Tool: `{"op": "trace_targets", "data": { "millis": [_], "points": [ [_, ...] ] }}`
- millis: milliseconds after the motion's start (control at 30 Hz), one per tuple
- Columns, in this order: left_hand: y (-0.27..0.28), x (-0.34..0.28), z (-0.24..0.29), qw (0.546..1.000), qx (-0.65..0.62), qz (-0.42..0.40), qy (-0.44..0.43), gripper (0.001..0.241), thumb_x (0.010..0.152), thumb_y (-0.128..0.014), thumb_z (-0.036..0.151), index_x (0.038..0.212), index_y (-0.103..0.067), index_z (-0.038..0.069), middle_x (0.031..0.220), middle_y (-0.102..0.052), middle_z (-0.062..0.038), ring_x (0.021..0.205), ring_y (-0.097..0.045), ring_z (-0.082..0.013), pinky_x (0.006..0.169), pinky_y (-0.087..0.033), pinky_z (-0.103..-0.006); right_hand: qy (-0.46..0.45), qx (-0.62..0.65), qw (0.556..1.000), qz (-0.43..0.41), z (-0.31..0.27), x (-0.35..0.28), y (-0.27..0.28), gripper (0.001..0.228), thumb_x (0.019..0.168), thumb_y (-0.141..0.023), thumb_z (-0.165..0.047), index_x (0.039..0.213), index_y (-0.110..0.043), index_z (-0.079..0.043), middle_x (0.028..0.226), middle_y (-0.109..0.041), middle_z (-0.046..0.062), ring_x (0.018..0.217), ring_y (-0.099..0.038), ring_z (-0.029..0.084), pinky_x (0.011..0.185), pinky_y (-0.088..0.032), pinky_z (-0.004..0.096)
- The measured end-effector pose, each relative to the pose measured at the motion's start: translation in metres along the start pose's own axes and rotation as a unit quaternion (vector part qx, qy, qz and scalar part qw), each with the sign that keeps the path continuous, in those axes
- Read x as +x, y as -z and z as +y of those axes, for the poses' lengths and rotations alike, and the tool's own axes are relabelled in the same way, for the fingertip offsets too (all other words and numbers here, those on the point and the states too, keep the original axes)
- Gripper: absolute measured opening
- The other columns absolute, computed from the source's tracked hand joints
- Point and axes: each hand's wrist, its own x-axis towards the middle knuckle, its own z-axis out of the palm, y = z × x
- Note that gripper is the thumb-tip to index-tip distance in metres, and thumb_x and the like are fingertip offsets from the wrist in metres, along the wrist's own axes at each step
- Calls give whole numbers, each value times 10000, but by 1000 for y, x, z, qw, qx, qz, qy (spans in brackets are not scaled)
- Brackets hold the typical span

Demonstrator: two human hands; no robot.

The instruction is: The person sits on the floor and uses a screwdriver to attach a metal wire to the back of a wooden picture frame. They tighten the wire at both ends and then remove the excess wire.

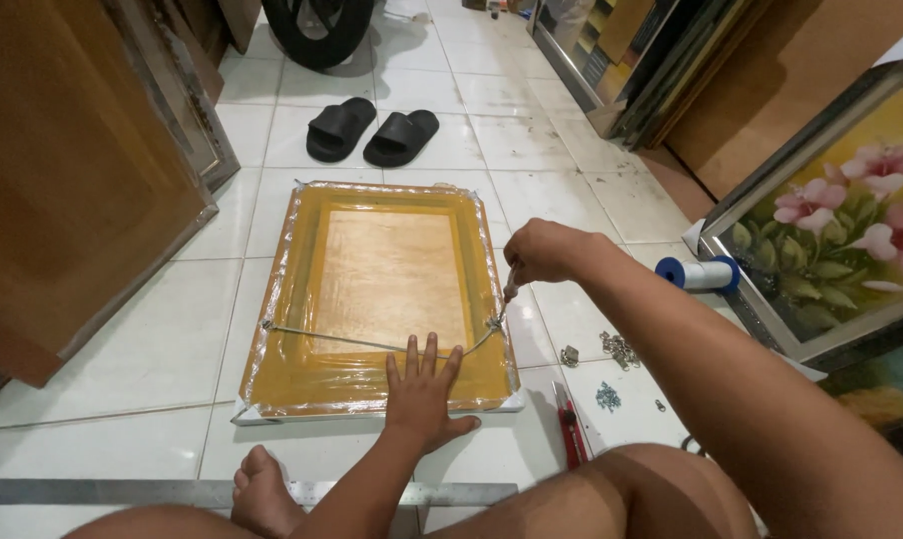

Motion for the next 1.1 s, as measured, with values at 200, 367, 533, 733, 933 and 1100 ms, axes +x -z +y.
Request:
{"op": "trace_targets", "data": {
  "millis": [200, 367, 533, 733, 933, 1100],
  "points": [
    [22, -8, 3, 998, -1, -57, -1, 1268, 917, -692, 854, 1825, 5, 307, 1905, 110, -159, 1728, 147, -488, 1334, -4, -760, 25, 44, 999, 11, -12, -8, 0, 385, 939, -653, -86, 1232, -858, -226, 1145, -869, -75, 1064, -770, 145, 952, -612, 291],
    [35, -11, 6, 996, 4, -94, 6, 1279, 927, -683, 829, 1829, 68, 319, 1908, 182, -144, 1730, 206, -473, 1344, 32, -746, -34, 82, 996, -14, -23, -17, 0, 369, 937, -725, -98, 1282, -816, -192, 1275, -802, 3, 1151, -731, 230, 908, -611, 364],
    [39, -13, 6, 994, -12, -107, 10, 1275, 926, -703, 792, 1830, 66, 328, 1908, 201, -140, 1732, 217, -466, 1344, 50, -745, -114, 101, 988, 29, -37, -35, 1, 1177, 880, -947, -369, 1812, -229, -327, 1549, -573, 145, 1254, -702, 372, 944, -618, 502],
    [47, -15, 9, 992, -3, -129, 13, 1261, 954, -676, 788, 1830, 105, 325, 1905, 240, -130, 1731, 242, -458, 1352, 58, -736, -233, 117, 962, 79, -15, -7, -21, 807, 1087, -519, -793, 1436, -577, -68, 887, -823, 56, 820, -768, 280, 656, -527, 421],
    [47, -14, 9, 992, -11, -129, 14, 1268, 940, -702, 766, 1826, 100, 341, 1902, 255, -124, 1731, 245, -453, 1353, 61, -734, -58, -201, 978, -29, 9, 43, -44, 705, 950, -794, -770, 1306, -755, -164, 1102, -752, 53, 1067, -745, 301, 708, -640, 453],
    [52, -16, 10, 990, -5, -141, 16, 1274, 948, -690, 767, 1828, 123, 335, 1903, 264, -121, 1730, 260, -450, 1354, 65, -731, -93, -43, 995, -2, 1, 32, -28, 426, 1006, -877, -498, 1018, -822, -75, 946, -705, 70, 768, -662, 216, 603, -496, 359]
  ]
}}
